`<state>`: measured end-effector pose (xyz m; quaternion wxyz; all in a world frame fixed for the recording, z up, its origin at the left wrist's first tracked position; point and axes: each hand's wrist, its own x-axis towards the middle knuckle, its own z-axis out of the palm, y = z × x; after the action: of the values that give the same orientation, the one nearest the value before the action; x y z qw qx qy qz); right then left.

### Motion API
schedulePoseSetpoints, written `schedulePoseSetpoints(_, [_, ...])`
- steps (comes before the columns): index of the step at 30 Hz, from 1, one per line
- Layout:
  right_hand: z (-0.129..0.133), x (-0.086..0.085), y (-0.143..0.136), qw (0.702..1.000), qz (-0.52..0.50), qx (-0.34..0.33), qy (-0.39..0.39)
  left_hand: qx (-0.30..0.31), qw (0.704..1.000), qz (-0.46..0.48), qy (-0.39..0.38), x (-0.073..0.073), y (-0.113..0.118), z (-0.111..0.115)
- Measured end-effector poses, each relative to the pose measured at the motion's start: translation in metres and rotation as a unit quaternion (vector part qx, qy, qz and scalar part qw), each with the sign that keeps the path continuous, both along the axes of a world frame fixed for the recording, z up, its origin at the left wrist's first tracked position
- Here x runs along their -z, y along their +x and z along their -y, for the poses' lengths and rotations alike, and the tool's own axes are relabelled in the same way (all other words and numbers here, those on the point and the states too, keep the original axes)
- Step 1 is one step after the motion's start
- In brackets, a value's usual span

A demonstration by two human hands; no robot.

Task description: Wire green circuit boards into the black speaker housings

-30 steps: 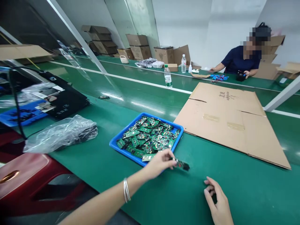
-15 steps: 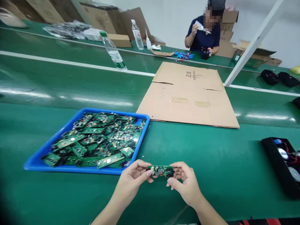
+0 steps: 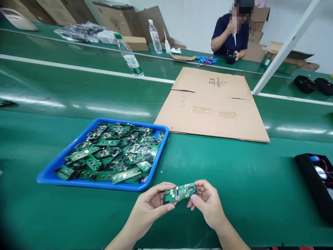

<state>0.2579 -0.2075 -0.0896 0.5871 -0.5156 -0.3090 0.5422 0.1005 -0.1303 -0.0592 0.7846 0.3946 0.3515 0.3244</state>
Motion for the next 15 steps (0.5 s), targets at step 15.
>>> schedulePoseSetpoints(15, [0.013,-0.006,-0.007,0.975,0.220,-0.025,-0.016,0.023,0.996,-0.086,0.012,0.005,-0.004,0.010])
